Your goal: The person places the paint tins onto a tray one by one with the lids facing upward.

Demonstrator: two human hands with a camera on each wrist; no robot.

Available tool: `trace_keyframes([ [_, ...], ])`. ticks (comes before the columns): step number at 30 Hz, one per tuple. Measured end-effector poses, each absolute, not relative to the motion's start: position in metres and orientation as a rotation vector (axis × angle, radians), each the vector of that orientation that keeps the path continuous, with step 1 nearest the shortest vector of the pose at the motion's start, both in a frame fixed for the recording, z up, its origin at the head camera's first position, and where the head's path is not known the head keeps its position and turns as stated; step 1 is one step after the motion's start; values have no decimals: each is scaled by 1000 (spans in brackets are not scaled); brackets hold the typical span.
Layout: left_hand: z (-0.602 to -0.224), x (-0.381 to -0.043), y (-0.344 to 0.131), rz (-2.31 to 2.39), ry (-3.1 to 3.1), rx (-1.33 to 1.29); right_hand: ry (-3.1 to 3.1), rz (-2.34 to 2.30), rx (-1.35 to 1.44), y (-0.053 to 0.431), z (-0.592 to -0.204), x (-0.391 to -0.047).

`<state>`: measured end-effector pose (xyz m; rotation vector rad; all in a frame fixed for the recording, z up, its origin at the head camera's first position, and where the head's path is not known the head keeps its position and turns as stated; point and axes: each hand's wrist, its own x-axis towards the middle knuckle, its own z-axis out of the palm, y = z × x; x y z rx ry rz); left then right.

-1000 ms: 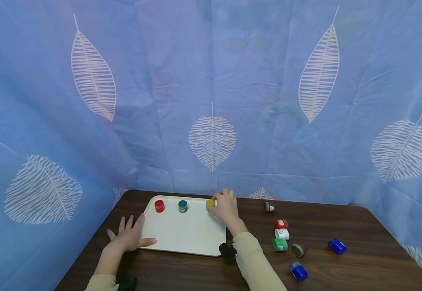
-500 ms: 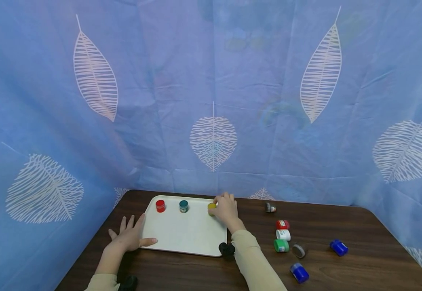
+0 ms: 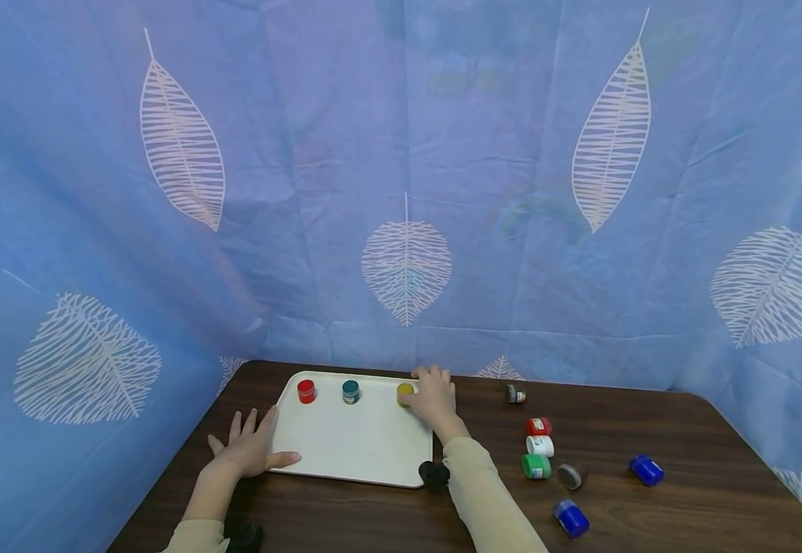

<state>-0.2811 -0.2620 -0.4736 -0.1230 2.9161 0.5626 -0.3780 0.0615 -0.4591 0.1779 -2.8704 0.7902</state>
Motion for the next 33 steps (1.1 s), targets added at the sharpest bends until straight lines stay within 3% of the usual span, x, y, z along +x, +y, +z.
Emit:
trace_keyframes([
  [18,-471,-278,-261,580,2926,-115,-2659,1007,223,83,-437,-332],
  [33,-469,-278,-259,576,2921,-142,-2593,820,232,105,-432,-284],
])
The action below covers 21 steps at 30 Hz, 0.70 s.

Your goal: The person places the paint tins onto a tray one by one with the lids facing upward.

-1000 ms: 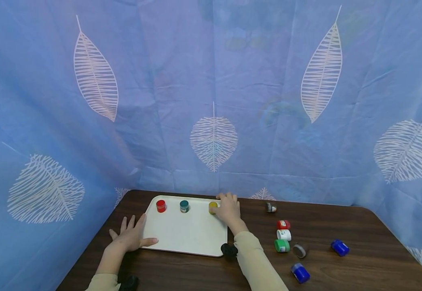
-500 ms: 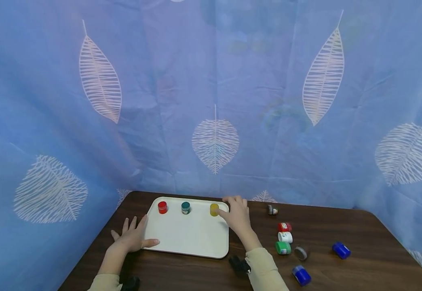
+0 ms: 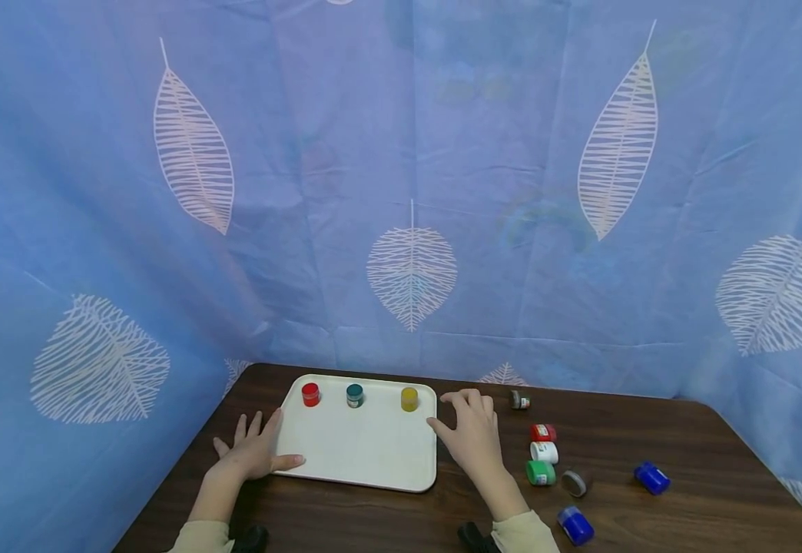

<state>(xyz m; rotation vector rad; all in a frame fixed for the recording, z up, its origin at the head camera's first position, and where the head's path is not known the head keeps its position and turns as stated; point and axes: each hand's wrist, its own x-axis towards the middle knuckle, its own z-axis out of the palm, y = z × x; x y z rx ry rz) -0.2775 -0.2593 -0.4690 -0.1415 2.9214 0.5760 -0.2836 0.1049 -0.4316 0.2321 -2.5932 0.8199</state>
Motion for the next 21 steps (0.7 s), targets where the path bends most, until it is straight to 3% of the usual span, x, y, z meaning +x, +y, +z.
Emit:
trace_keyframes([
  [21,-468,-278,-258,575,2917,-126,-2591,729,47,168,-430,-225],
])
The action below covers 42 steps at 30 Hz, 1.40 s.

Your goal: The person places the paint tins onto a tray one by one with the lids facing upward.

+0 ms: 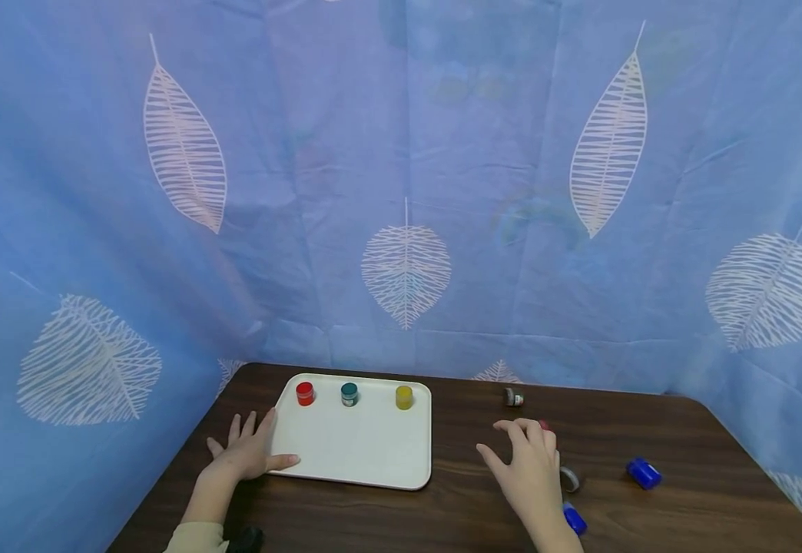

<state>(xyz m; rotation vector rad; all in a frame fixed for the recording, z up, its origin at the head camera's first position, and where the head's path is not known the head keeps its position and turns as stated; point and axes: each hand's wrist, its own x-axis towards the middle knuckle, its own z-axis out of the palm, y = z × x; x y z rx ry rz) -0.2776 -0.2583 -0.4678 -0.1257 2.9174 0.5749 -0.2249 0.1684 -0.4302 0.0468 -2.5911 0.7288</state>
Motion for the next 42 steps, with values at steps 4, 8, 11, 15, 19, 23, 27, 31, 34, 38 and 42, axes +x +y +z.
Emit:
trace_keyframes([
  [4,-465,-277,-259,567,2921,-122,-2642,747,-19,182,-430,-216],
  [8,-466,-278,-259,553,2929,-115,-2687,760,-105,195,-429,-208],
  [11,-468,-278,-259,548,2927,-117,-2716,753,-154,204,-431,-203],
  [15,-469,-277,-258,555,2917,-125,-2752,727,-206,217,-434,-196],
  [19,-467,-276,-259,572,2912,-132,-2794,700,-229,229,-436,-192],
  [23,-467,-276,-259,576,2915,-123,-2860,638,-218,242,-441,-193],
  [27,-467,-277,-259,574,2914,-115,-2933,577,-229,254,-446,-195],
  [31,-466,-277,-259,568,2912,-123,-2995,536,-230,260,-449,-198],
  [34,-466,-277,-259,561,2915,-120,-3028,514,-232,264,-450,-199],
  [38,-466,-277,-259,558,2917,-112,-3069,483,-228,268,-452,-199],
  [42,-467,-278,-259,555,2916,-107,-3104,466,-219,272,-455,-198],
])
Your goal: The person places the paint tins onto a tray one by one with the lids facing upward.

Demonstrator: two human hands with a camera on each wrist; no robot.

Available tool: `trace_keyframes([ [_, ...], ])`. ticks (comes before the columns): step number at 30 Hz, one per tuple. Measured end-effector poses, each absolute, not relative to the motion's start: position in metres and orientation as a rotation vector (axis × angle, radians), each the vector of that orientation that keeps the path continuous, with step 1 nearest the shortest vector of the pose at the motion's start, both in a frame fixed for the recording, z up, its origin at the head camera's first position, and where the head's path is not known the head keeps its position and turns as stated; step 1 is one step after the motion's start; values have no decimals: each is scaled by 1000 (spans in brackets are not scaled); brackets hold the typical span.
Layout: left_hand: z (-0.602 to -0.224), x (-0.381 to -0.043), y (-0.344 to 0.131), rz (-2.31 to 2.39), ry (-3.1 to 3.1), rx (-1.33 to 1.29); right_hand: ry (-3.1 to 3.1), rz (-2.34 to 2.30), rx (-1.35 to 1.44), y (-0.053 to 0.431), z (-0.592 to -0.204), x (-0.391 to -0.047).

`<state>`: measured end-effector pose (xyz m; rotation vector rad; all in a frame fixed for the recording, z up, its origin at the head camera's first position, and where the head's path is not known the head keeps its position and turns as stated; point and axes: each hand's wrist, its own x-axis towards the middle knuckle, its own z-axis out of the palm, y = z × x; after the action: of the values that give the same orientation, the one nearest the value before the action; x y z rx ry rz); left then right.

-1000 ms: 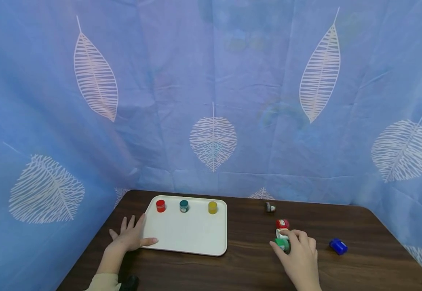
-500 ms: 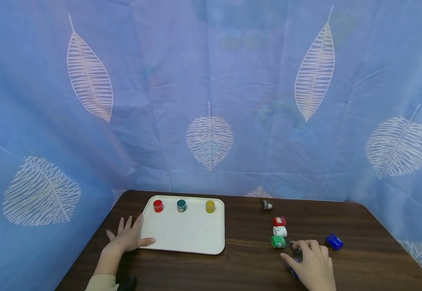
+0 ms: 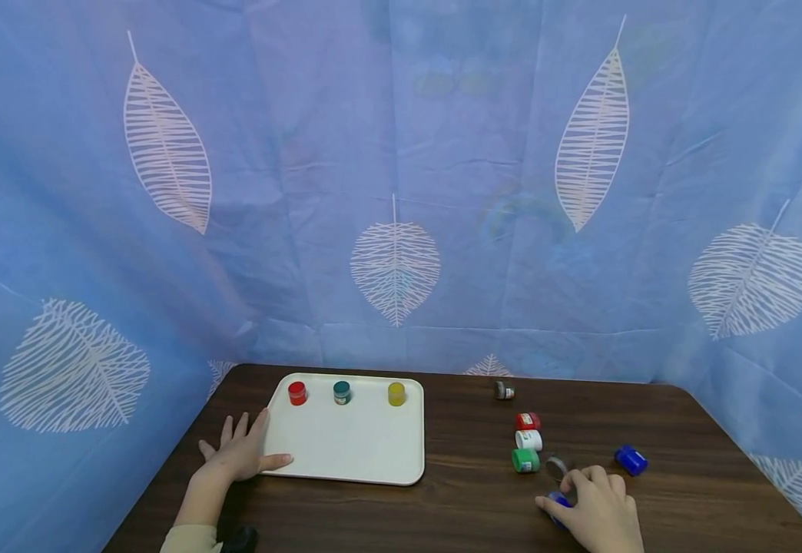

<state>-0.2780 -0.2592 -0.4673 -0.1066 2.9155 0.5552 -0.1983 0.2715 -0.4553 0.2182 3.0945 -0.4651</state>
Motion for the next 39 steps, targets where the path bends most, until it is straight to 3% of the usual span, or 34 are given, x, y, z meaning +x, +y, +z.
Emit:
trace_keyframes([
  [22,-468,-279,-261,565,2898,-124,3059,-450,164,270,-459,-204],
  [39,-471,-282,-261,556,2905,-112,3429,-613,19,245,-454,-201],
])
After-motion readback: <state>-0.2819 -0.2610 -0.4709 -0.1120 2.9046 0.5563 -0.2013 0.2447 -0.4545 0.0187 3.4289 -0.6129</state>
